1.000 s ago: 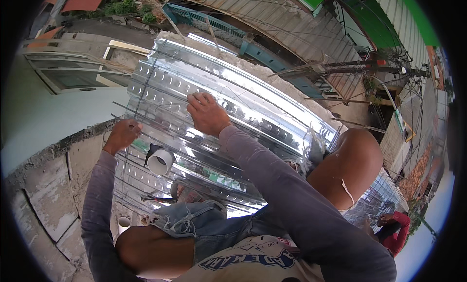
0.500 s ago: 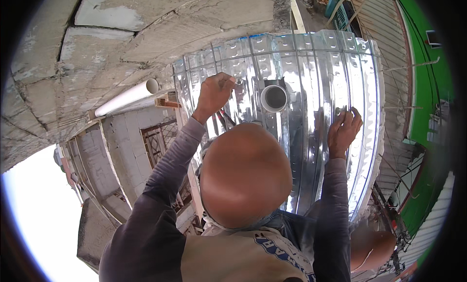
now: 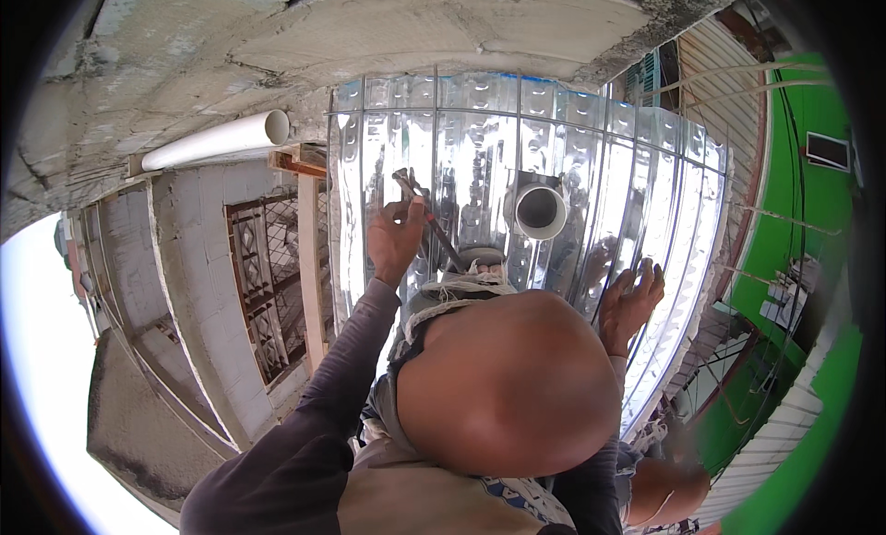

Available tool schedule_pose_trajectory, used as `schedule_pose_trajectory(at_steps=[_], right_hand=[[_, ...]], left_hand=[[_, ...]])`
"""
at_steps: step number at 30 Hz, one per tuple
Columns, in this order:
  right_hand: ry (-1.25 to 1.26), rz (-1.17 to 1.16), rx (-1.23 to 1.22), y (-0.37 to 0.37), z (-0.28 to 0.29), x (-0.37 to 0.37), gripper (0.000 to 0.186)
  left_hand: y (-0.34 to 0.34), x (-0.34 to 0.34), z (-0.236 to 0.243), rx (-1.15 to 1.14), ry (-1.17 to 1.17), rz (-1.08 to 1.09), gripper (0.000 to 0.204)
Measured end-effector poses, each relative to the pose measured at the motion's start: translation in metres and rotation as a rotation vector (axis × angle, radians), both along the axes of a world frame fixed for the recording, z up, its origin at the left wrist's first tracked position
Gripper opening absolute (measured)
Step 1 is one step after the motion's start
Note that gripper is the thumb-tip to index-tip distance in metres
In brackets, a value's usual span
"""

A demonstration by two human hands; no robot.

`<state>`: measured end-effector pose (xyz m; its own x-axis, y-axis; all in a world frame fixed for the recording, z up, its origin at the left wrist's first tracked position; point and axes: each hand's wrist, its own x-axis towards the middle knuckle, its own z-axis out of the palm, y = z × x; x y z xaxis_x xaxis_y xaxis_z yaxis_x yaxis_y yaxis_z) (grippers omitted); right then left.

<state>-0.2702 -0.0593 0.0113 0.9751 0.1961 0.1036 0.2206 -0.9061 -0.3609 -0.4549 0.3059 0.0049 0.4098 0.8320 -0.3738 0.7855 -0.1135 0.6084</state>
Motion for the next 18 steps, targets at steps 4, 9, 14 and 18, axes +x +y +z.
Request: schedule_pose_trajectory(at_steps=[4,9,14,18], right_hand=[[0.007,0.01,0.021,0.004,0.003,0.002,0.045],[-0.022,-0.085,0.088,-0.003,0.013,0.001,0.05],[-0.058,-0.207,0.221,0.004,0.018,0.002,0.044],[-0.066,-0.172,0.308,0.015,0.022,0.006,0.041]], left_hand=[[-0.007,0.006,-0.003,0.04,0.084,-0.1,0.042],[-0.009,0.004,0.002,-0.036,0.016,0.028,0.039],[0.018,-0.024,0.033,-0.146,-0.176,0.244,0.032],[0.027,-0.023,0.083,-0.311,-0.349,0.209,0.03]])
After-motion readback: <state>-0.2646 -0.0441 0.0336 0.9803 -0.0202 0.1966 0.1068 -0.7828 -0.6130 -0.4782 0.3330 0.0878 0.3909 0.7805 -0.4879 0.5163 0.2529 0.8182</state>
